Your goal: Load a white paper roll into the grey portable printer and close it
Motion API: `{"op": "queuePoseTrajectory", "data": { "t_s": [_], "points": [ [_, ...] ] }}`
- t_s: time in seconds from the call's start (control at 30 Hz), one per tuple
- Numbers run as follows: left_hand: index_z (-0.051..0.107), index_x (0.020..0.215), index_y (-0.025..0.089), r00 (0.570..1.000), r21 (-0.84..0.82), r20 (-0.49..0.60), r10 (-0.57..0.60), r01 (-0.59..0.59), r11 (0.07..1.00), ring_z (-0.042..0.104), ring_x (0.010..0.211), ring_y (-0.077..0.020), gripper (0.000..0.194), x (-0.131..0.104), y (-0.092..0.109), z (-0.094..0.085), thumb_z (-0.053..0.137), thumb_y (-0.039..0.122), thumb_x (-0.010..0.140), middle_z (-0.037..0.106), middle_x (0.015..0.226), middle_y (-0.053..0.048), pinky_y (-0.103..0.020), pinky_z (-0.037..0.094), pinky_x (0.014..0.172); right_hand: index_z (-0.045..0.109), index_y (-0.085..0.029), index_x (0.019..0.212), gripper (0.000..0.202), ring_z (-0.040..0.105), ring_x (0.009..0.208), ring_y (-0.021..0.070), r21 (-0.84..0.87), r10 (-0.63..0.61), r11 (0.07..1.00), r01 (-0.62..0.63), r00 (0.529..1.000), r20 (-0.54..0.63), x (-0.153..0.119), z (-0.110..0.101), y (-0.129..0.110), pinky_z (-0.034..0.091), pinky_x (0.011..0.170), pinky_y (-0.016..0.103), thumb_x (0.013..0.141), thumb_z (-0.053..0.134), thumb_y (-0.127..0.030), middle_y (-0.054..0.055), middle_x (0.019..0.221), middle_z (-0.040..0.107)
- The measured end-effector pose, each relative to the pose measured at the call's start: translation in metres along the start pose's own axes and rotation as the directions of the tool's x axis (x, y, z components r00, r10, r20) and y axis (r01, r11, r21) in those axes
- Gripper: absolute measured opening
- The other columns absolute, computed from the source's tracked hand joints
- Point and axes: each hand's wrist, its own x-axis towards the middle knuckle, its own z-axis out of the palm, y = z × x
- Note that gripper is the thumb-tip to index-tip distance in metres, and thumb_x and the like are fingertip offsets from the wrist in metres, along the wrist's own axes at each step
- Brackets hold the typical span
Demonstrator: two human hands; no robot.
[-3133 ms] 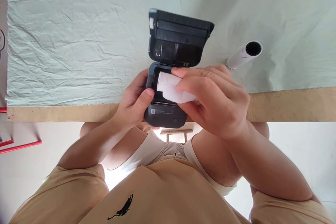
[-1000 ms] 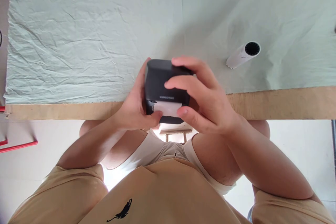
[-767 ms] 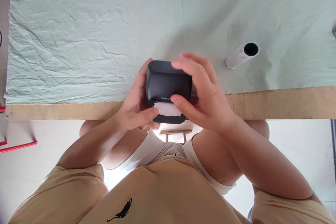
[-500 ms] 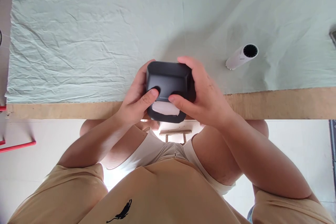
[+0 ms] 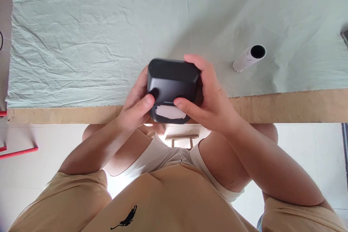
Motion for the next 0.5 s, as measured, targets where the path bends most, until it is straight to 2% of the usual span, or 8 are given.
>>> {"op": "queuePoseTrajectory", "data": {
  "t_s": [0.07,0.17,0.27,0.37,0.43,0.5],
  "points": [
    [0.075,0.175,0.035,0.996,-0.013,0.079,0.038,-0.037,0.999,0.056,0.194,-0.0499,0.082,0.0012,-0.0039,-0.0004,0.088,0.085,0.111,0.07,0.197,-0.007,-0.067,0.051,0.161,0.039,-0.059,0.193,0.082,0.081,0.153,0.0375,0.03,0.007,1.0,-0.007,1.0,0.023,-0.0006,0.0004,0.0017,0.076,0.128,0.063,0.121,0.078,-0.067,0.006,0.179,0.073],
    [0.076,0.171,0.036,1.0,-0.062,0.002,-0.011,0.011,0.998,0.052,0.197,-0.0485,0.085,0.0052,-0.0066,0.0017,0.073,0.098,0.113,0.075,0.192,-0.006,-0.068,0.046,0.165,0.04,-0.058,0.193,0.085,0.078,0.163,0.0402,0.054,0.044,0.997,-0.047,0.997,0.056,-0.0018,-0.002,0.0016,0.071,0.137,0.069,0.12,0.081,-0.068,0.005,0.182,0.071],
    [0.079,0.163,0.035,0.997,-0.086,-0.046,-0.06,0.056,0.995,0.056,0.194,-0.0507,0.082,0.0081,-0.0052,0.0052,0.071,0.099,0.114,0.084,0.177,-0.008,-0.07,0.05,0.161,0.043,-0.054,0.192,0.081,0.078,0.163,0.0418,0.018,0.078,0.997,-0.079,0.995,0.066,-0.0022,-0.0049,-0.0018,0.069,0.139,0.072,0.121,0.079,-0.07,0.005,0.177,0.073],
    [0.08,0.159,0.034,0.996,-0.062,-0.072,-0.045,0.04,0.997,0.07,0.181,-0.0491,0.076,0.0081,-0.0054,0.0056,0.073,0.095,0.115,0.089,0.164,-0.008,-0.07,0.058,0.154,0.037,-0.054,0.194,0.079,0.08,0.159,0.0408,-0.058,0.069,0.996,-0.064,0.994,0.089,-0.0017,-0.0054,-0.0058,0.071,0.137,0.071,0.124,0.071,-0.071,0.006,0.176,0.073],
    [0.08,0.159,0.033,0.995,-0.086,-0.09,-0.038,0.03,0.996,0.079,0.169,-0.0468,0.072,0.0075,-0.007,0.0041,0.073,0.091,0.117,0.092,0.159,-0.008,-0.068,0.065,0.146,0.032,-0.058,0.195,0.077,0.08,0.157,0.0386,-0.107,0.025,0.994,-0.017,0.997,0.072,-0.0011,-0.0035,-0.0071,0.073,0.135,0.068,0.127,0.067,-0.066,0.007,0.178,0.072],
    [0.082,0.155,0.033,0.995,-0.105,-0.08,-0.066,0.058,0.993,0.082,0.162,-0.0456,0.072,0.0075,-0.0075,0.0028,0.073,0.092,0.116,0.092,0.158,-0.009,-0.066,0.07,0.139,0.029,-0.059,0.197,0.08,0.079,0.16,0.0391,-0.142,-0.045,0.989,0.048,0.999,0.023,-0.0005,0.0004,-0.0068,0.073,0.133,0.068,0.126,0.067,-0.066,0.009,0.183,0.067]
  ]
}}
